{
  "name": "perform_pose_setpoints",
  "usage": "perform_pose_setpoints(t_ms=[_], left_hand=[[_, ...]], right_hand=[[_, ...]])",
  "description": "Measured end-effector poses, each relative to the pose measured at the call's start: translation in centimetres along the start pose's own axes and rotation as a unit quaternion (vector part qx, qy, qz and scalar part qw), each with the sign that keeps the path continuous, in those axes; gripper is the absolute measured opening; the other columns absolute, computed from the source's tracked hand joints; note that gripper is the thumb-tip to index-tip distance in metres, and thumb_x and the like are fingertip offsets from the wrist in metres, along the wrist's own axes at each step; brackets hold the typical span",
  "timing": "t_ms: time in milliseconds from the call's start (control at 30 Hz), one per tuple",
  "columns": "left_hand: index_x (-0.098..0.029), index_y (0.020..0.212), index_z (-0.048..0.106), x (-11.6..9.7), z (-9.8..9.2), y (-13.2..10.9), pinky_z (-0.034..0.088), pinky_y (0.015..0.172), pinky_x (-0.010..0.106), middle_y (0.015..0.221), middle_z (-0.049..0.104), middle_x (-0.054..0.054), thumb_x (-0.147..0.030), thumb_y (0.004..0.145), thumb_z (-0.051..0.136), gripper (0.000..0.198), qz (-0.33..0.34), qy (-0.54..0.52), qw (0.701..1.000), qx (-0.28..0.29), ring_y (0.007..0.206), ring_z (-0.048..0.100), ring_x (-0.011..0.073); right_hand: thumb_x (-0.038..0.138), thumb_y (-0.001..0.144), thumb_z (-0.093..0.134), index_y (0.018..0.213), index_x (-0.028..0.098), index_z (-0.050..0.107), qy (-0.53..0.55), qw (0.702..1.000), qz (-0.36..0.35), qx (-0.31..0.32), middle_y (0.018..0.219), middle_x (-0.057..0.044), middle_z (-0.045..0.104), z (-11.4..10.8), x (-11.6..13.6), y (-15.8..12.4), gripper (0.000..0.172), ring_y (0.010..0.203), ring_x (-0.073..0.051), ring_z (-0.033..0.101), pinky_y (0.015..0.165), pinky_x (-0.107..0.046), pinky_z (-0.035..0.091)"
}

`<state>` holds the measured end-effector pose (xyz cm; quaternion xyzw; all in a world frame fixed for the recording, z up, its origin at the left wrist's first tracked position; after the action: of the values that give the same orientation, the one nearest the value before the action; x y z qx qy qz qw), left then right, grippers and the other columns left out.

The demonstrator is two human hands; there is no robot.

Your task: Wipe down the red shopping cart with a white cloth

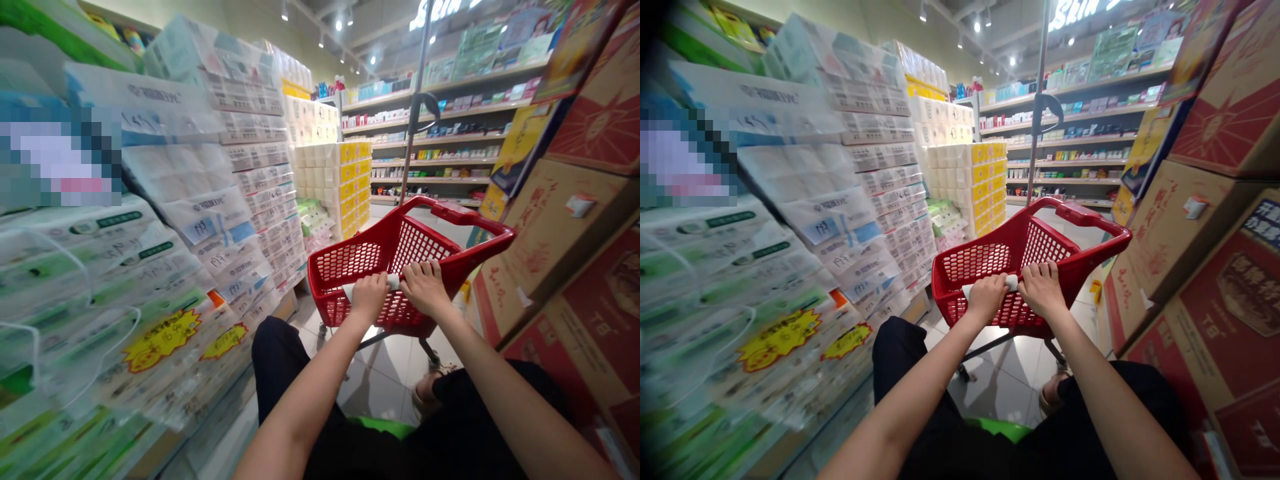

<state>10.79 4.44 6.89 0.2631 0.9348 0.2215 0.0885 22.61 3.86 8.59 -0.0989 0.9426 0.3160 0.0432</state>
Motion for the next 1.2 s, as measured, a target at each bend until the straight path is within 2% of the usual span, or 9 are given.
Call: perform_pose_setpoints(t_ms=[167, 367, 467, 600, 700, 800, 900, 1067, 1200], left_hand=[[-0.019, 0.11, 0.052, -0.8, 0.6, 1.7, 0.043, 0.073, 0.028, 0.097, 0.063, 0.007, -0.025, 0.099, 0.037, 0.02, 0.024, 0.001, 1.0, 0.014, 0.086, 0.06, 0.0186], [-0.024, 0.123, 0.048, 0.0, 0.0, 0.5, 0.042, 0.073, 0.029, 0.1, 0.062, 0.004, -0.023, 0.1, 0.033, 0.027, 0.045, 0.018, 0.999, -0.007, 0.088, 0.059, 0.0183], [-0.025, 0.127, 0.046, 1.9, -0.3, -1.0, 0.04, 0.073, 0.03, 0.101, 0.062, 0.005, -0.025, 0.1, 0.032, 0.03, 0.042, 0.039, 0.998, -0.002, 0.089, 0.058, 0.0185], [-0.026, 0.126, 0.046, 5.5, -0.8, -3.5, 0.038, 0.073, 0.031, 0.099, 0.062, 0.005, -0.023, 0.099, 0.035, 0.03, 0.027, 0.07, 0.997, 0.003, 0.088, 0.057, 0.0183], [-0.026, 0.123, 0.048, 8.1, -1.3, -5.3, 0.037, 0.072, 0.031, 0.096, 0.061, 0.004, -0.024, 0.099, 0.037, 0.026, 0.006, 0.084, 0.996, -0.009, 0.085, 0.055, 0.0181], [-0.025, 0.117, 0.052, 9.7, -1.7, -6.5, 0.036, 0.071, 0.032, 0.091, 0.06, 0.003, -0.025, 0.099, 0.037, 0.023, -0.031, 0.098, 0.994, -0.028, 0.081, 0.054, 0.0182], [-0.024, 0.115, 0.053, 9.6, -1.8, -6.9, 0.035, 0.071, 0.033, 0.091, 0.06, 0.004, -0.024, 0.098, 0.038, 0.023, -0.05, 0.108, 0.992, -0.042, 0.081, 0.053, 0.0188], [-0.023, 0.116, 0.053, 7.6, -1.4, -6.7, 0.036, 0.071, 0.034, 0.095, 0.061, 0.005, -0.024, 0.097, 0.04, 0.023, -0.047, 0.099, 0.992, -0.055, 0.084, 0.054, 0.0198], [-0.023, 0.121, 0.051, 6.4, -1.3, -6.5, 0.037, 0.071, 0.033, 0.097, 0.062, 0.006, -0.025, 0.098, 0.039, 0.026, -0.027, 0.079, 0.995, -0.059, 0.084, 0.055, 0.0192]], right_hand=[[0.029, 0.084, 0.04, 0.096, 0.02, 0.057, 0.007, 0.999, -0.032, 0.011, 0.097, -0.011, 0.056, 0.2, 0.8, 0.3, 0.022, 0.1, -0.029, 0.042, 0.104, -0.051, 0.022], [0.02, 0.08, 0.044, 0.102, 0.02, 0.056, -0.003, 0.999, -0.03, -0.009, 0.099, -0.01, 0.056, 0.0, 0.8, 0.0, 0.025, 0.101, -0.029, 0.043, 0.105, -0.049, 0.021], [0.018, 0.081, 0.043, 0.102, 0.02, 0.056, -0.017, 1.0, -0.02, -0.017, 0.098, -0.01, 0.056, 0.0, 0.7, 0.0, 0.025, 0.101, -0.028, 0.043, 0.106, -0.046, 0.021], [0.018, 0.081, 0.045, 0.099, 0.019, 0.056, -0.019, 1.0, -0.017, -0.009, 0.097, -0.008, 0.057, 0.3, 0.6, 0.2, 0.021, 0.099, -0.026, 0.043, 0.106, -0.044, 0.021], [0.019, 0.08, 0.048, 0.098, 0.019, 0.056, -0.018, 1.0, -0.016, 0.002, 0.098, -0.008, 0.058, 0.3, 0.4, 0.3, 0.02, 0.1, -0.025, 0.043, 0.105, -0.043, 0.02], [0.019, 0.079, 0.05, 0.099, 0.017, 0.057, -0.028, 1.0, -0.004, 0.004, 0.098, -0.01, 0.059, 0.0, 0.6, 0.4, 0.021, 0.101, -0.026, 0.043, 0.105, -0.045, 0.018], [0.019, 0.08, 0.049, 0.1, 0.016, 0.057, -0.043, 0.999, -0.004, 0.001, 0.099, -0.011, 0.059, -0.3, 2.5, 0.4, 0.022, 0.103, -0.027, 0.043, 0.104, -0.046, 0.017], [0.019, 0.081, 0.05, 0.101, 0.016, 0.056, 0.001, 0.998, -0.063, 0.019, 0.098, -0.011, 0.059, 0.5, 8.8, 0.0, 0.021, 0.1, -0.026, 0.044, 0.1, -0.041, 0.021], [0.024, 0.081, 0.052, 0.103, 0.017, 0.054, 0.036, 0.997, -0.071, 0.021, 0.098, -0.01, 0.058, 0.9, 9.7, -0.4, 0.023, 0.097, -0.025, 0.044, 0.097, -0.04, 0.022]])
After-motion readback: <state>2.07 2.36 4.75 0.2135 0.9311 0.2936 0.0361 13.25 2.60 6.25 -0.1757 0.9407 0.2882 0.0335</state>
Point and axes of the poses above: each hand's wrist, its own y-axis towards the middle knuckle, its own z-axis out of the palm, x = y × z, the point moved 8 cm from there along y, towards the middle knuckle
